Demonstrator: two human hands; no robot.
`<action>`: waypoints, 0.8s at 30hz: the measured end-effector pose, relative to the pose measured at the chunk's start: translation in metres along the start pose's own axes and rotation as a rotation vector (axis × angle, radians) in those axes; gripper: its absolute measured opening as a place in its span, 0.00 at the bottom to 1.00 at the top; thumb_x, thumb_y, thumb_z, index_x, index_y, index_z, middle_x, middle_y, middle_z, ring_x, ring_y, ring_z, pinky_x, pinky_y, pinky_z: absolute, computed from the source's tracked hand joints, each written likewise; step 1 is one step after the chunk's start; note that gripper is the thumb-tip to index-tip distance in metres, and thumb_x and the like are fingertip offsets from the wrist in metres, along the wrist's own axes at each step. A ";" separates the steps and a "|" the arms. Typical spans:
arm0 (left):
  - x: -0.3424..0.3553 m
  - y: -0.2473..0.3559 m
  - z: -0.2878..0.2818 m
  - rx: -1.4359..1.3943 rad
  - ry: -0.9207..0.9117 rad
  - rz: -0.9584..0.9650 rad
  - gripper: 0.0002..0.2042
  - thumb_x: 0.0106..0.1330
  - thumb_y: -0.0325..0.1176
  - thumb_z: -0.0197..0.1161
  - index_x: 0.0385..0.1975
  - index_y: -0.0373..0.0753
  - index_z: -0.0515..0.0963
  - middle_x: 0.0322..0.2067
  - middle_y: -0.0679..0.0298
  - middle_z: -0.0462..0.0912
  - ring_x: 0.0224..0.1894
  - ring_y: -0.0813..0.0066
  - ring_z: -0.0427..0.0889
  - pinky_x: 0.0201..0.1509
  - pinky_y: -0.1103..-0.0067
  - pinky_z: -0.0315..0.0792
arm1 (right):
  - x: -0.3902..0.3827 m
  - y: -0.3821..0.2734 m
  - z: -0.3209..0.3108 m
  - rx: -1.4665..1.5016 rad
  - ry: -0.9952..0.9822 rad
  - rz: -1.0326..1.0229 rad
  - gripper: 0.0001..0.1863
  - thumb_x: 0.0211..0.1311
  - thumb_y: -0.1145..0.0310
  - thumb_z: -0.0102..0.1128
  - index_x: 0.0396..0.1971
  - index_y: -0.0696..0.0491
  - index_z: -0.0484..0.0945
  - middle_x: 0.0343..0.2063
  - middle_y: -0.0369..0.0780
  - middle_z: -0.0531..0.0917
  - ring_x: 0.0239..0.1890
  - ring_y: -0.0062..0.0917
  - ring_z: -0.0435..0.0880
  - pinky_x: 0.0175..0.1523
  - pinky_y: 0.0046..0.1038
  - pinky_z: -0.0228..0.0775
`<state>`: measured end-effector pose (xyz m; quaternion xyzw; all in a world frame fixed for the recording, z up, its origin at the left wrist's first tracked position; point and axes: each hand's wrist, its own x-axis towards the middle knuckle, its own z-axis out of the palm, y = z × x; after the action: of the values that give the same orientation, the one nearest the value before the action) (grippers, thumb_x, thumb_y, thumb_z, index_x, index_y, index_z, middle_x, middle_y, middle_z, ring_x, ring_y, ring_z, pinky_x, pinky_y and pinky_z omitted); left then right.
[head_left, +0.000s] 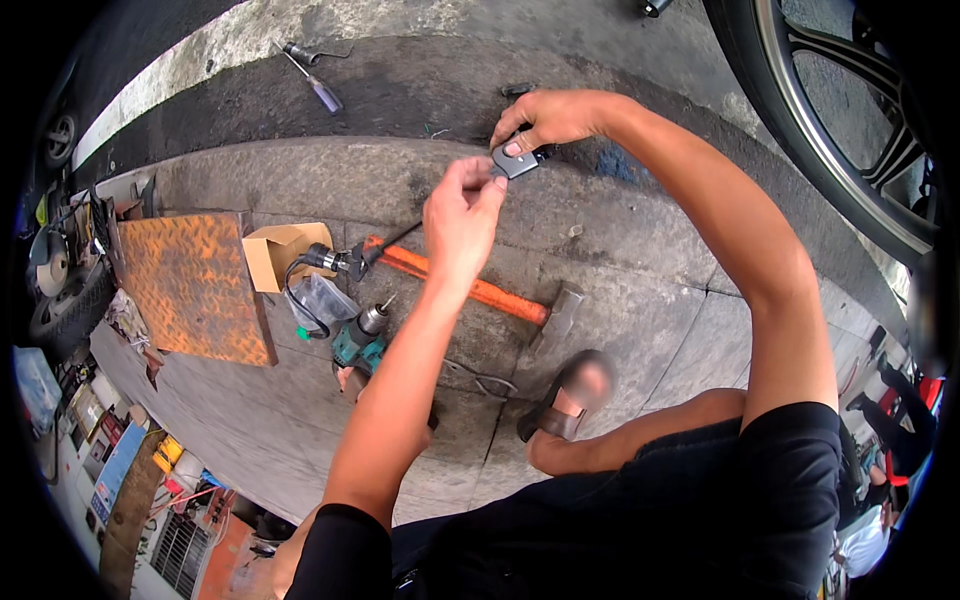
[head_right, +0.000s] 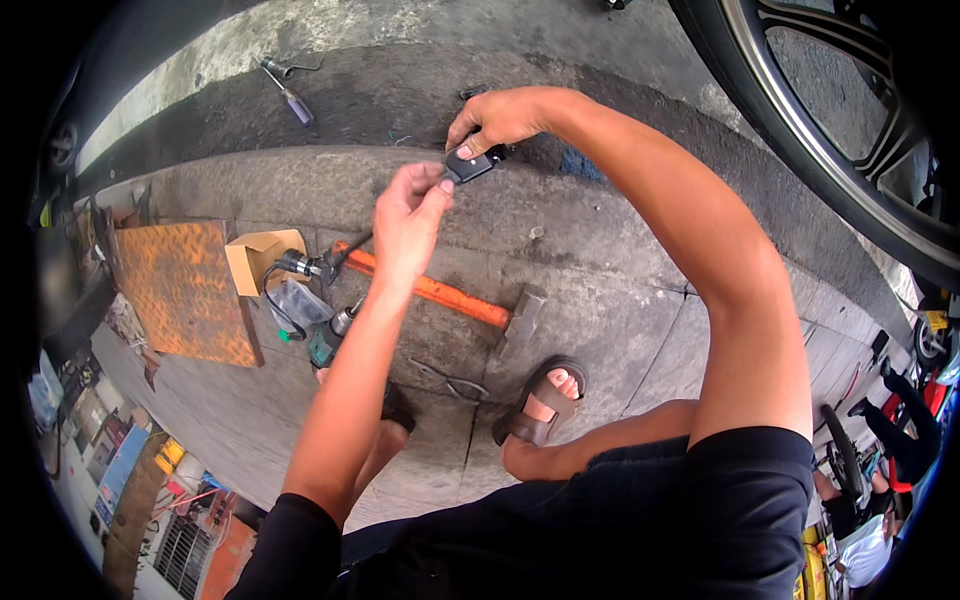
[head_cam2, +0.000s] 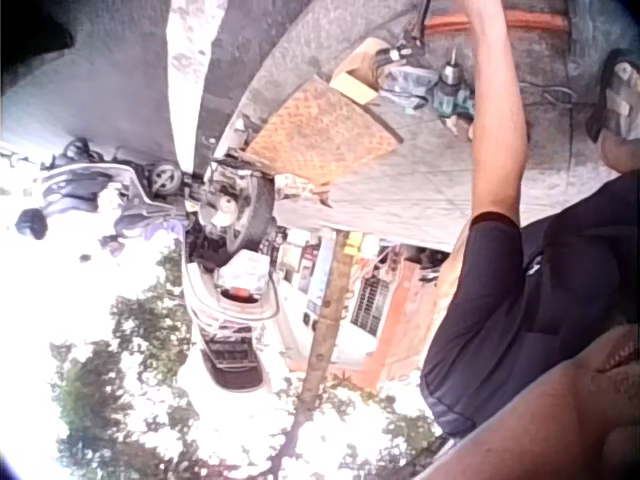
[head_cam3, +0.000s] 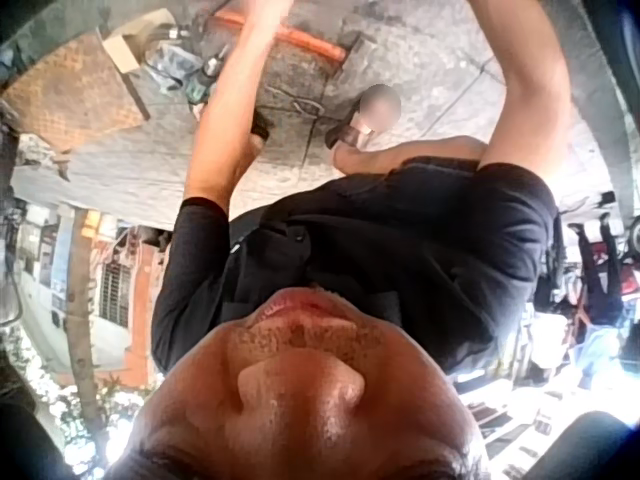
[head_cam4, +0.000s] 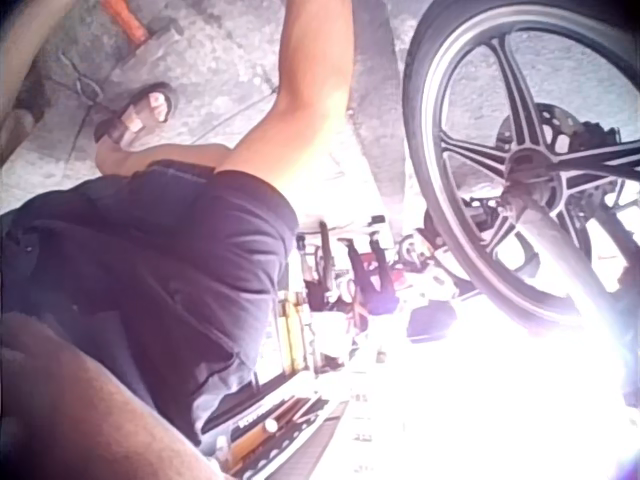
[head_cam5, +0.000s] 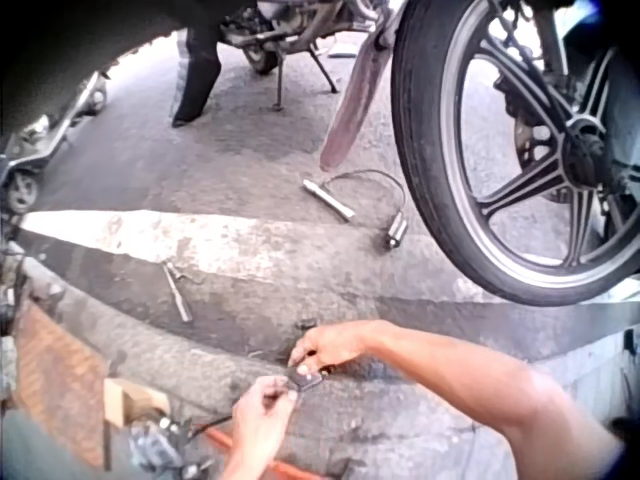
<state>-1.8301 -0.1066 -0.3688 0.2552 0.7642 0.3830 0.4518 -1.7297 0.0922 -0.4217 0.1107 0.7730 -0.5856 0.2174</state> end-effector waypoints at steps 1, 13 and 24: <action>0.003 0.007 -0.001 0.004 -0.003 -0.001 0.12 0.64 0.35 0.65 0.43 0.35 0.78 0.42 0.55 0.84 0.40 0.64 0.84 0.44 0.66 0.76 | 0.000 0.000 0.001 0.004 0.003 0.000 0.20 0.65 0.60 0.62 0.51 0.56 0.80 0.49 0.42 0.82 0.53 0.35 0.78 0.60 0.35 0.67; 0.055 -0.005 -0.016 0.463 -0.324 -0.094 0.24 0.62 0.40 0.68 0.56 0.39 0.73 0.37 0.55 0.85 0.41 0.65 0.84 0.45 0.70 0.74 | 0.007 0.010 0.002 -0.058 -0.009 -0.151 0.19 0.64 0.60 0.62 0.52 0.53 0.81 0.45 0.39 0.85 0.49 0.33 0.81 0.55 0.34 0.69; 0.045 0.002 -0.011 0.053 -0.347 -0.326 0.24 0.68 0.32 0.62 0.63 0.37 0.68 0.40 0.58 0.84 0.35 0.75 0.83 0.31 0.78 0.77 | -0.049 -0.039 0.058 -0.076 0.896 -0.030 0.13 0.59 0.64 0.65 0.40 0.54 0.77 0.35 0.45 0.81 0.37 0.42 0.82 0.45 0.41 0.73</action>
<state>-1.8605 -0.0766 -0.3861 0.2021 0.7159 0.2353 0.6255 -1.6915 0.0297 -0.3783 0.3339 0.8134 -0.4543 -0.1433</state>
